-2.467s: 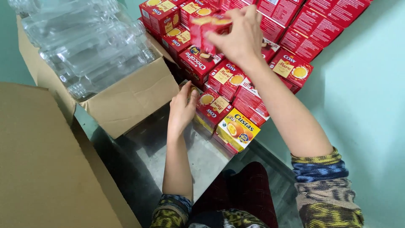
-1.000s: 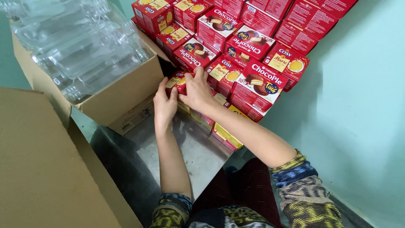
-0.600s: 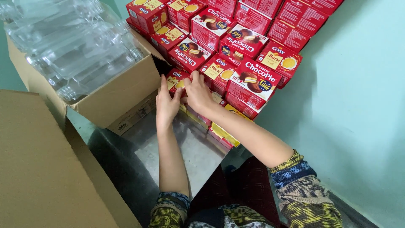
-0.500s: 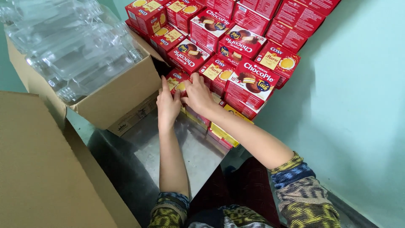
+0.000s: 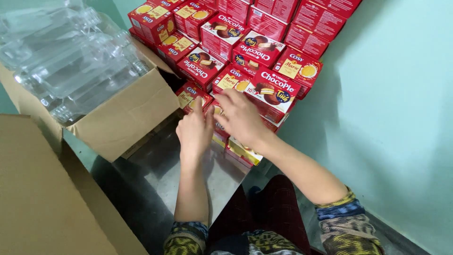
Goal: The person repeatedly picks small snack boxes from a large pile and places them into a cardboard box. They handle both red and yellow boxes, arranging them in rows inside the container.
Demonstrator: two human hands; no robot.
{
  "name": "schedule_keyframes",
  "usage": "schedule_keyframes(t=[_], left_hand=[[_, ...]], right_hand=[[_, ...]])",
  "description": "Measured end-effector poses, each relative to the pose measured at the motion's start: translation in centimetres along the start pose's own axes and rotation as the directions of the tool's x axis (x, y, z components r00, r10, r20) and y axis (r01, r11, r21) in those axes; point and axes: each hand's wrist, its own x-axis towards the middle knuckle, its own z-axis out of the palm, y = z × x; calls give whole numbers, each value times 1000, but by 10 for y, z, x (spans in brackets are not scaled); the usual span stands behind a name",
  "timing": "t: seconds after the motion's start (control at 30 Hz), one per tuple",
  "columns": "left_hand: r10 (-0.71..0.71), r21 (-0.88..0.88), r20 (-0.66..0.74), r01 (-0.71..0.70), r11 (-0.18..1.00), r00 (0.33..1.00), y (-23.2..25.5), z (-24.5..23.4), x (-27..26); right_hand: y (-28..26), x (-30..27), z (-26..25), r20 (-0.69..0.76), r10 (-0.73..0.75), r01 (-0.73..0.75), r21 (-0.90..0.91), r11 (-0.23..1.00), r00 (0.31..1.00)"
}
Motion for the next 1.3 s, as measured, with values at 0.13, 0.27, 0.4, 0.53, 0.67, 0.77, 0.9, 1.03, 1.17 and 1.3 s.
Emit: schedule_keyframes(t=[0.13, 0.27, 0.4, 0.53, 0.67, 0.77, 0.9, 1.03, 1.17, 1.3], left_hand=[[127, -167, -46, -133, 977, 991, 47, -22, -24], [342, -489, -34, -315, 814, 939, 67, -7, -29], [431, -600, -44, -369, 709, 901, 81, 12, -34], [418, -622, -68, -366, 692, 906, 91, 21, -40], [378, -731, -100, -326, 600, 921, 87, 24, -36], [351, -808, -140, -312, 500, 926, 76, 38, -27], [299, -894, -190, -291, 342, 935, 61, 73, -14], [251, -910, -202, -276, 309, 947, 59, 69, -11], [212, -862, -225, -295, 413, 951, 60, 30, -21], [290, -672, -174, -328, 663, 941, 58, -24, -42]], right_hand=[[11, -6, -76, -123, -9, 3, -44, 999, 992], [26, -29, -113, -74, 212, -221, -135, 966, 974], [39, -55, -109, 19, 388, -376, -200, 905, 922], [27, -57, -109, -14, 361, -357, -180, 917, 933], [28, -69, -90, -84, 360, -368, -107, 924, 929], [30, -80, -76, -158, 366, -377, -43, 925, 917], [31, -86, -65, -252, 346, -349, 37, 937, 904], [24, -88, -62, -306, 310, -304, 69, 950, 900], [-14, -91, -85, -337, 245, -257, 8, 966, 909], [-54, -106, -94, -364, 153, -205, -109, 973, 919]])
